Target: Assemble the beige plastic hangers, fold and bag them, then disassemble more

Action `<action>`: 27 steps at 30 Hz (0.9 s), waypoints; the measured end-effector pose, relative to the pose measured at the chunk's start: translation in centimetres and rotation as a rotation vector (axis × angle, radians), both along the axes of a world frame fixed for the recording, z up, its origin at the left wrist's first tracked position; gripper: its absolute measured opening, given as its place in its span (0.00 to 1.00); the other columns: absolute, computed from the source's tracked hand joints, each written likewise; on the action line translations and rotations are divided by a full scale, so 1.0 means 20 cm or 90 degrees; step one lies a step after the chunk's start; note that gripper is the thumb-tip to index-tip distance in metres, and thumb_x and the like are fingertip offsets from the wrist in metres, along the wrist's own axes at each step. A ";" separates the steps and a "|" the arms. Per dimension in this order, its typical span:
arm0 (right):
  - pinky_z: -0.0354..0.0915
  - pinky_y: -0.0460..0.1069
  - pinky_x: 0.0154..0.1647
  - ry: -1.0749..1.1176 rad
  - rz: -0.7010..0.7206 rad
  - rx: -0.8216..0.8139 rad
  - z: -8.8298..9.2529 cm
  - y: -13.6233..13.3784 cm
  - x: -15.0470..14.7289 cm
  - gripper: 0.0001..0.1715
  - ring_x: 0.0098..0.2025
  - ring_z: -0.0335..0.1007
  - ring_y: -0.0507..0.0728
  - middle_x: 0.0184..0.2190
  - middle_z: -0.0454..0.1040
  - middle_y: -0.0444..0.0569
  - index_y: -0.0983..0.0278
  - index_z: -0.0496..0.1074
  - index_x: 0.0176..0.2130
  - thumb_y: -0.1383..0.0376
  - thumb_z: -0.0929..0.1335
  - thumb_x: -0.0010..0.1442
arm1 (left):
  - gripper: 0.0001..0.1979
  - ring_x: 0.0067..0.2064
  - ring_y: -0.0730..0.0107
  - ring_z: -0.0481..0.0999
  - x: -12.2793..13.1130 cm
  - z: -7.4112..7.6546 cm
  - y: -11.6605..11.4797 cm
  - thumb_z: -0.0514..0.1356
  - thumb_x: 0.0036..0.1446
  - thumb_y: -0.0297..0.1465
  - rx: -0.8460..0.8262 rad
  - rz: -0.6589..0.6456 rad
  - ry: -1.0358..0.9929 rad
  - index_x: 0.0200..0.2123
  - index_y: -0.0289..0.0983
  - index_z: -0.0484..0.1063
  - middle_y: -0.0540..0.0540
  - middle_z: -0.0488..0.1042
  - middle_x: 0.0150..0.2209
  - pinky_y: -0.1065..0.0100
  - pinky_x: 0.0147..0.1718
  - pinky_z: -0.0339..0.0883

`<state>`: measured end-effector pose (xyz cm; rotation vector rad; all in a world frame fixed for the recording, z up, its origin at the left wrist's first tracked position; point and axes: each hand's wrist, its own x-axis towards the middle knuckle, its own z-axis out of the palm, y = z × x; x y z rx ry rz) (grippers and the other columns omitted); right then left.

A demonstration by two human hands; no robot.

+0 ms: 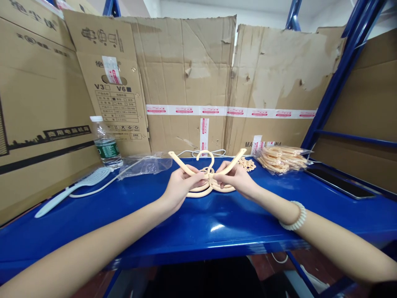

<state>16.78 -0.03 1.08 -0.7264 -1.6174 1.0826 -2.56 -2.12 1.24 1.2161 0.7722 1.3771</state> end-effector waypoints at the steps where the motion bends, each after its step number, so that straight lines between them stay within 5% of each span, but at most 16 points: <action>1: 0.69 0.46 0.22 -0.003 -0.002 0.011 0.01 0.02 0.03 0.20 0.20 0.68 0.50 0.20 0.72 0.42 0.64 0.69 0.29 0.56 0.78 0.46 | 0.10 0.32 0.66 0.82 -0.01 0.02 0.01 0.70 0.47 0.25 -0.010 0.001 -0.003 0.27 0.33 0.71 0.44 0.80 0.27 0.66 0.39 0.77; 9: 0.65 0.46 0.25 -0.187 -0.063 0.150 0.18 0.21 0.42 0.18 0.25 0.69 0.51 0.24 0.74 0.45 0.64 0.74 0.30 0.56 0.78 0.45 | 0.04 0.33 0.79 0.81 -0.23 0.17 0.19 0.59 0.56 0.23 0.004 0.050 0.081 0.30 0.35 0.72 0.47 0.81 0.33 0.82 0.37 0.73; 13: 0.64 0.46 0.29 -0.366 -0.047 0.189 0.23 0.22 0.51 0.15 0.35 0.71 0.55 0.32 0.76 0.49 0.64 0.76 0.28 0.59 0.79 0.42 | 0.04 0.35 0.72 0.81 -0.35 0.24 0.21 0.66 0.50 0.26 0.046 -0.015 0.290 0.31 0.35 0.75 0.46 0.82 0.32 0.76 0.38 0.74; 16: 0.63 0.46 0.28 -0.494 0.020 0.176 0.24 0.20 0.51 0.15 0.31 0.69 0.53 0.29 0.75 0.47 0.65 0.77 0.28 0.57 0.78 0.44 | 0.08 0.30 0.70 0.79 -0.40 0.28 0.19 0.71 0.44 0.30 0.103 -0.089 0.503 0.29 0.34 0.76 0.48 0.80 0.25 0.75 0.30 0.70; 21: 0.63 0.46 0.28 -0.650 0.116 0.129 0.21 0.19 0.49 0.16 0.26 0.69 0.52 0.23 0.75 0.44 0.66 0.77 0.27 0.56 0.77 0.45 | 0.08 0.26 0.71 0.74 -0.37 0.27 0.14 0.69 0.46 0.34 0.230 -0.208 0.774 0.25 0.36 0.75 0.53 0.75 0.22 0.74 0.25 0.62; 27: 0.63 0.46 0.27 -0.754 0.158 0.061 0.17 0.20 0.48 0.20 0.26 0.71 0.53 0.25 0.77 0.46 0.67 0.77 0.30 0.52 0.75 0.45 | 0.05 0.28 0.70 0.72 -0.32 0.21 0.13 0.65 0.50 0.30 0.362 -0.212 0.954 0.25 0.37 0.74 0.52 0.74 0.25 0.71 0.28 0.59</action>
